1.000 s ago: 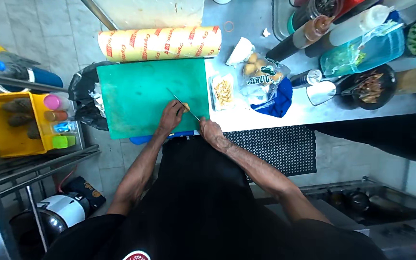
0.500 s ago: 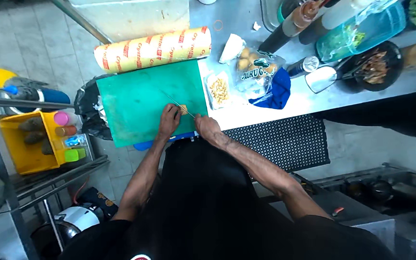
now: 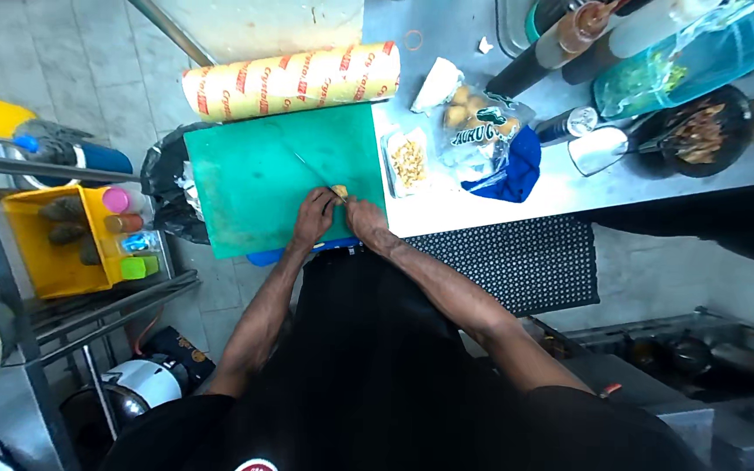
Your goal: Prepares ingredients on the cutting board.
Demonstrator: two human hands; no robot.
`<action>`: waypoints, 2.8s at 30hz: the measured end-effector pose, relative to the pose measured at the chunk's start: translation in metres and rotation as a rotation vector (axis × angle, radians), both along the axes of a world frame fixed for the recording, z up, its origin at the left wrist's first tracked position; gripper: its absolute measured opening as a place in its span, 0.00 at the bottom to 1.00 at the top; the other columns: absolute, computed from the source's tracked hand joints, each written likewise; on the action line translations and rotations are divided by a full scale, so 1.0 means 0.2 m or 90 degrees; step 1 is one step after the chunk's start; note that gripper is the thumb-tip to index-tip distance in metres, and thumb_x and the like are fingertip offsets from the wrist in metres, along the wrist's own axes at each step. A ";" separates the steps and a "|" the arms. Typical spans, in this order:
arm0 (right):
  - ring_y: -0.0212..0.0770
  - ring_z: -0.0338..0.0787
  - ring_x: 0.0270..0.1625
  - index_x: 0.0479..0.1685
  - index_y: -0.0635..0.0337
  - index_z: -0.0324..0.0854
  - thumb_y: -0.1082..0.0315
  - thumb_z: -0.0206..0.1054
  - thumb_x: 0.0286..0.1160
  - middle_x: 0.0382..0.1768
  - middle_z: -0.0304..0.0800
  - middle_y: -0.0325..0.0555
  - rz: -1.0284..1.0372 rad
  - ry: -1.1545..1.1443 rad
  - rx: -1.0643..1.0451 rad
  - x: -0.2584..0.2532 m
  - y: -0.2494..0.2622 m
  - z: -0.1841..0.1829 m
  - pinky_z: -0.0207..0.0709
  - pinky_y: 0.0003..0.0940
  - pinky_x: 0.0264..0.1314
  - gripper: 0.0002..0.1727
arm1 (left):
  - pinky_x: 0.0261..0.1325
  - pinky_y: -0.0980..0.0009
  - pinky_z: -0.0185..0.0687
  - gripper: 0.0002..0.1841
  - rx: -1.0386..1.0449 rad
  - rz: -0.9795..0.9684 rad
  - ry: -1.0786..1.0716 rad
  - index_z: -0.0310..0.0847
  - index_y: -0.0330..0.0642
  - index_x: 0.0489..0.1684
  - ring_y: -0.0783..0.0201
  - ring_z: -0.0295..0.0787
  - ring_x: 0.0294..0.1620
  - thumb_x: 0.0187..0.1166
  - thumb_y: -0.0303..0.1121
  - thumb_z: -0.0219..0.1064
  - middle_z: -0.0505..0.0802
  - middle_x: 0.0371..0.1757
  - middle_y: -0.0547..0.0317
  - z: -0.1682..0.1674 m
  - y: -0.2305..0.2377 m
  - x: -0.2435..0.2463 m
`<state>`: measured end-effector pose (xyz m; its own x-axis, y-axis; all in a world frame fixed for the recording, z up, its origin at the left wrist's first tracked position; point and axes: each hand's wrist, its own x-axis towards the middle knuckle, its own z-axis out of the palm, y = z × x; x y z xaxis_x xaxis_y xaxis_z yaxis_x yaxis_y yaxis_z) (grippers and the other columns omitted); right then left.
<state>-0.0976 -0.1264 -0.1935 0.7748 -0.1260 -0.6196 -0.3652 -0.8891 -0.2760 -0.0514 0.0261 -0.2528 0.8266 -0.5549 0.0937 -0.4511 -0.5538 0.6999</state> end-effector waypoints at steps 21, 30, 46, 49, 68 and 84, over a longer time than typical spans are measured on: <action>0.64 0.94 0.49 0.61 0.61 0.78 0.57 0.51 0.92 0.47 0.90 0.62 0.006 -0.002 0.002 -0.05 0.01 -0.03 0.87 0.60 0.43 0.18 | 0.73 0.61 0.82 0.09 0.008 0.004 0.018 0.90 0.35 0.48 0.53 0.88 0.65 0.85 0.30 0.65 0.91 0.57 0.45 -0.01 0.04 -0.01; 0.60 0.93 0.44 0.54 0.57 0.82 0.47 0.48 0.93 0.38 0.90 0.57 -0.031 -0.084 0.120 -0.11 -0.21 0.13 0.86 0.59 0.42 0.24 | 0.65 0.60 0.87 0.16 0.080 -0.122 0.052 0.81 0.33 0.60 0.54 0.92 0.55 0.80 0.30 0.72 0.91 0.54 0.44 0.11 0.06 0.19; 0.60 0.93 0.41 0.52 0.56 0.83 0.49 0.54 0.91 0.35 0.90 0.57 -0.074 -0.064 0.055 -0.40 -0.37 0.16 0.84 0.60 0.36 0.21 | 0.76 0.55 0.78 0.17 0.122 -0.217 -0.046 0.86 0.39 0.65 0.48 0.85 0.69 0.81 0.35 0.71 0.90 0.65 0.47 0.08 -0.08 0.17; 0.61 0.93 0.42 0.51 0.57 0.83 0.50 0.54 0.91 0.36 0.91 0.58 -0.072 -0.031 0.040 -0.40 -0.35 0.16 0.85 0.60 0.38 0.20 | 0.77 0.52 0.78 0.25 0.133 -0.112 -0.018 0.81 0.42 0.74 0.46 0.83 0.73 0.79 0.39 0.74 0.87 0.70 0.46 0.16 -0.08 0.02; 0.62 0.94 0.45 0.55 0.57 0.80 0.51 0.50 0.92 0.39 0.91 0.58 -0.032 0.060 -0.039 -0.41 -0.27 0.32 0.85 0.59 0.42 0.20 | 0.69 0.57 0.83 0.12 0.051 -0.201 -0.140 0.88 0.37 0.48 0.49 0.88 0.62 0.86 0.36 0.63 0.92 0.55 0.46 0.01 -0.06 0.10; 0.63 0.94 0.46 0.56 0.61 0.77 0.61 0.54 0.89 0.41 0.90 0.60 0.018 0.104 -0.075 -0.38 -0.26 0.35 0.86 0.58 0.41 0.14 | 0.73 0.58 0.80 0.12 0.019 -0.242 -0.170 0.88 0.35 0.49 0.48 0.87 0.65 0.88 0.32 0.60 0.92 0.55 0.44 -0.03 -0.04 0.12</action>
